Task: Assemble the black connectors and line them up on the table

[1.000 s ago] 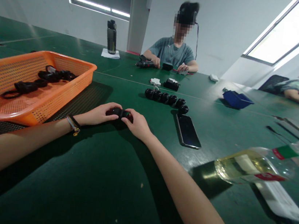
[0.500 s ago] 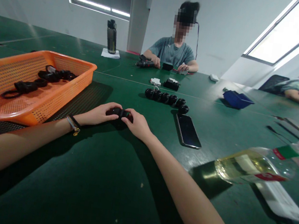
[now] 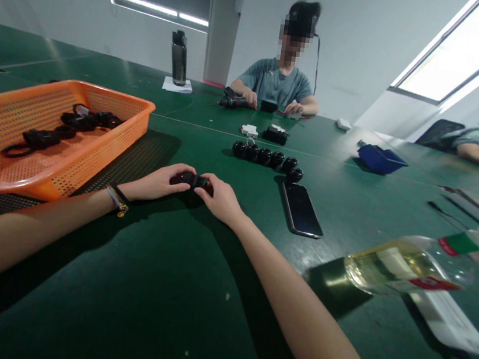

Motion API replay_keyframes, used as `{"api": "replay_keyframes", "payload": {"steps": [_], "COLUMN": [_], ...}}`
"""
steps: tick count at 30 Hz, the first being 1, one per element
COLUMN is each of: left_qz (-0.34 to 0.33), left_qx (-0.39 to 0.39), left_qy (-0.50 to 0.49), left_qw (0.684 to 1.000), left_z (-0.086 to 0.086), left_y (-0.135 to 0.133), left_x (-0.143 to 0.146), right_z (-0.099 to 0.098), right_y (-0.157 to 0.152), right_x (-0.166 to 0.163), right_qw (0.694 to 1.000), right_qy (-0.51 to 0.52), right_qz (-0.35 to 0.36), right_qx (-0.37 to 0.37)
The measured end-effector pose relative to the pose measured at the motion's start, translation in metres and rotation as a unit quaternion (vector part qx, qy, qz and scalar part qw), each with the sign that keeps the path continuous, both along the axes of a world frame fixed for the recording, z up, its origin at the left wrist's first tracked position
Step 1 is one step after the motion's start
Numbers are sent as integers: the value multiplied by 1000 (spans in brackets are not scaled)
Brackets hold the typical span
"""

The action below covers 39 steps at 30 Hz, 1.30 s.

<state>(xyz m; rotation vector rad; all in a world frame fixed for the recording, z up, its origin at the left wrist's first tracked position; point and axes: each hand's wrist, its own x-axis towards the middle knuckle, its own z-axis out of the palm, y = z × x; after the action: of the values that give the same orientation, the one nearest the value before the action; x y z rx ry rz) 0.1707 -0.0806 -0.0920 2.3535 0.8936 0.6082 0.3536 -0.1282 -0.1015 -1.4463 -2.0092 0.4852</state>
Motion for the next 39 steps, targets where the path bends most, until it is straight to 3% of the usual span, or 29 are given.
{"api": "replay_keyframes", "payload": {"steps": [39], "left_qz": [6], "left_qx": [-12], "left_qy": [3], "left_qw": [1000], "left_z": [2], "left_y": [-3], "left_x": [0], "right_z": [2], "right_y": [-1], "right_x": [0], "right_qw": [1000], "right_qy": [-4], "right_qz": [2], "right_qx": [-7]}}
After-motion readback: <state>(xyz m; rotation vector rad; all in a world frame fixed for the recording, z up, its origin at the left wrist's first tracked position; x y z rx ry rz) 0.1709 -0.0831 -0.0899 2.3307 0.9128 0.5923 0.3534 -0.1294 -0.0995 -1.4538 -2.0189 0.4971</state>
